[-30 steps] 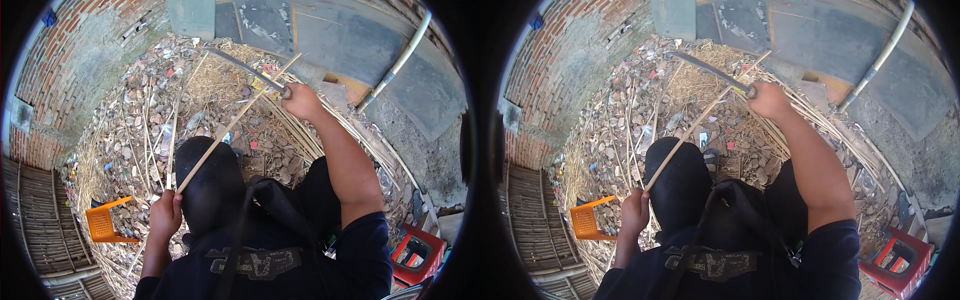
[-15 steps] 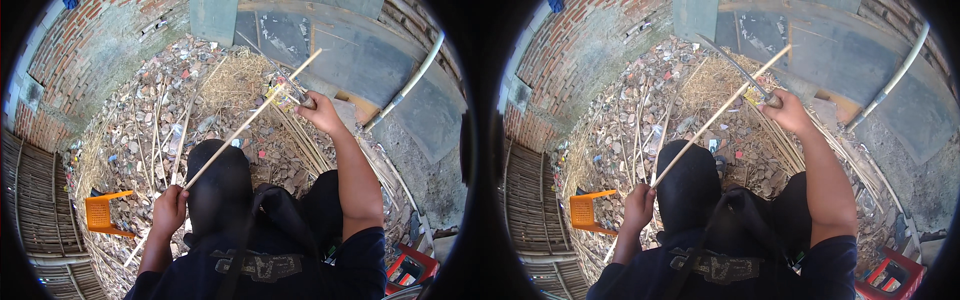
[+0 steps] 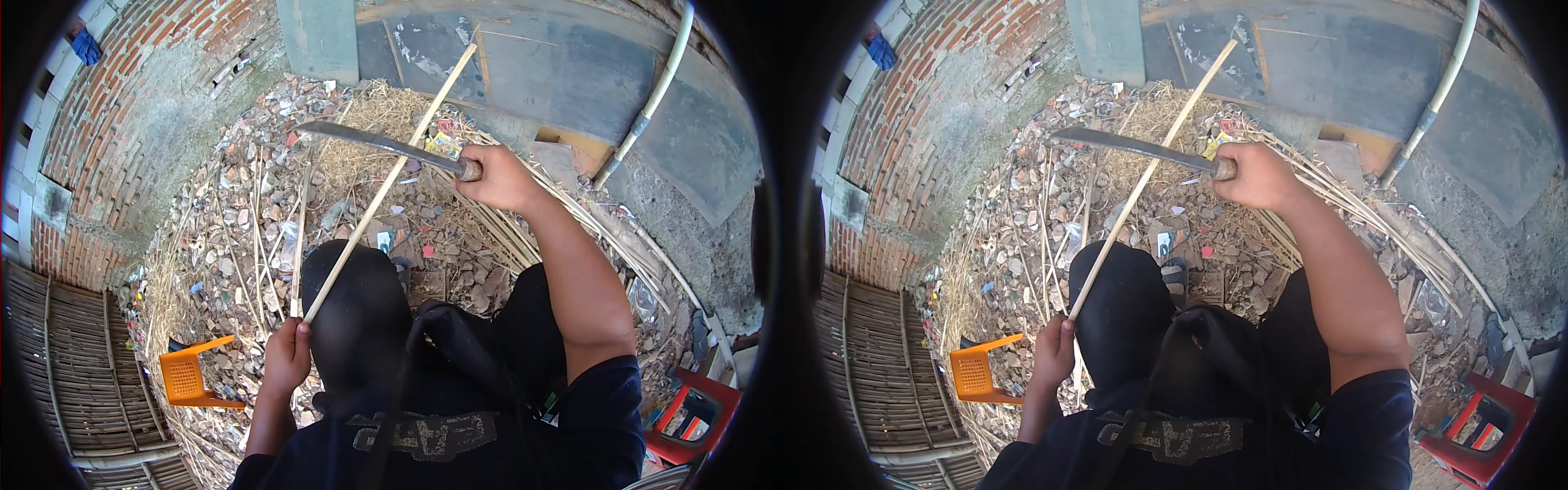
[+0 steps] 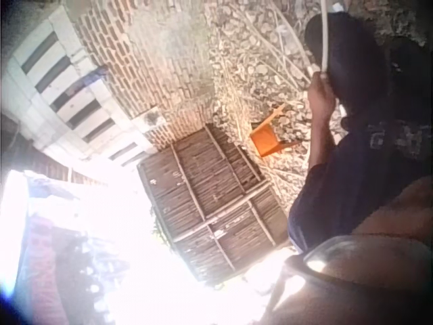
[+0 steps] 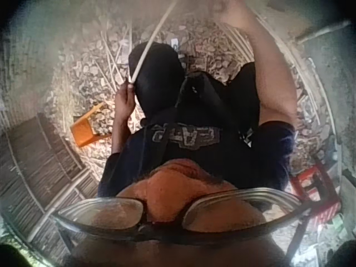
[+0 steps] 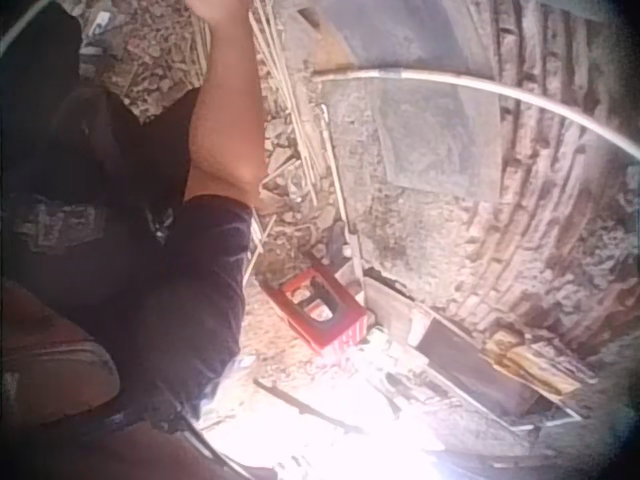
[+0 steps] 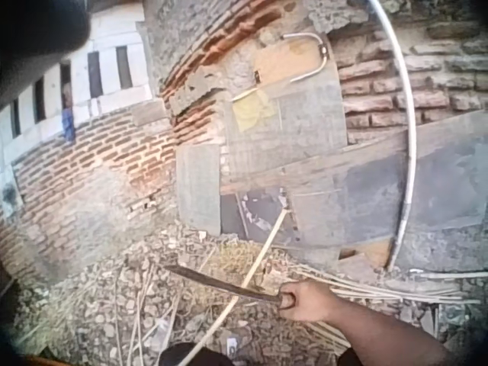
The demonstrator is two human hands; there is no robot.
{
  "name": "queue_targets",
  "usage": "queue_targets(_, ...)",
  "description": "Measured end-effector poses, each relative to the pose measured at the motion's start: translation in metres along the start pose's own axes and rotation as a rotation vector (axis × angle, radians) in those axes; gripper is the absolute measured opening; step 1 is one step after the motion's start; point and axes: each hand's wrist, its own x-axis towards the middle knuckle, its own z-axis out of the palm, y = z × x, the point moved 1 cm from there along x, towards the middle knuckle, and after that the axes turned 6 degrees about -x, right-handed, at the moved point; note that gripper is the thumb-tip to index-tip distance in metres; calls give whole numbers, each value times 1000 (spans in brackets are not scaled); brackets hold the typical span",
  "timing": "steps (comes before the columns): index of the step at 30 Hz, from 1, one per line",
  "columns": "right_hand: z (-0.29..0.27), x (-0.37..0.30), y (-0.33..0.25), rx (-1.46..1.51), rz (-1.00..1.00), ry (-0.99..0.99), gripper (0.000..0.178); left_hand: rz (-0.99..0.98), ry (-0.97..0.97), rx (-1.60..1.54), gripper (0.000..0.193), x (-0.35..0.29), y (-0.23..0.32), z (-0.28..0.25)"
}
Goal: The person holds a bamboo strip by hand and repeatedly scrapes along its surface with a machete.
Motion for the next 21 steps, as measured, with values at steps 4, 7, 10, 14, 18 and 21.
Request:
queue_targets(4, 6, 1, -1, -36, -52, 15, 29, -29, -24, -25, 35, 2, -2, 0)
queue_targets(7, 10, -1, -4, -57, -99, 4, 31, -25, -44, -43, 36, 0, -4, -1)
queue_targets(10, 11, -4, -12, -83, -131, -12, 31, -37, -92, -52, 37, -2, -5, -3)
queue_targets(14, 16, -6, -15, -115, -165, -43, 27, -41, -128, -19, 38, -7, 6, -5)
queue_targets(18, 17, -6, -20, -142, -209, -61, 27, -55, -145, -3, 37, -9, 6, -2)
queue_targets(21, 20, -4, -25, -245, -238, -59, 26, -43, -121, 21, 37, -8, 0, 3)
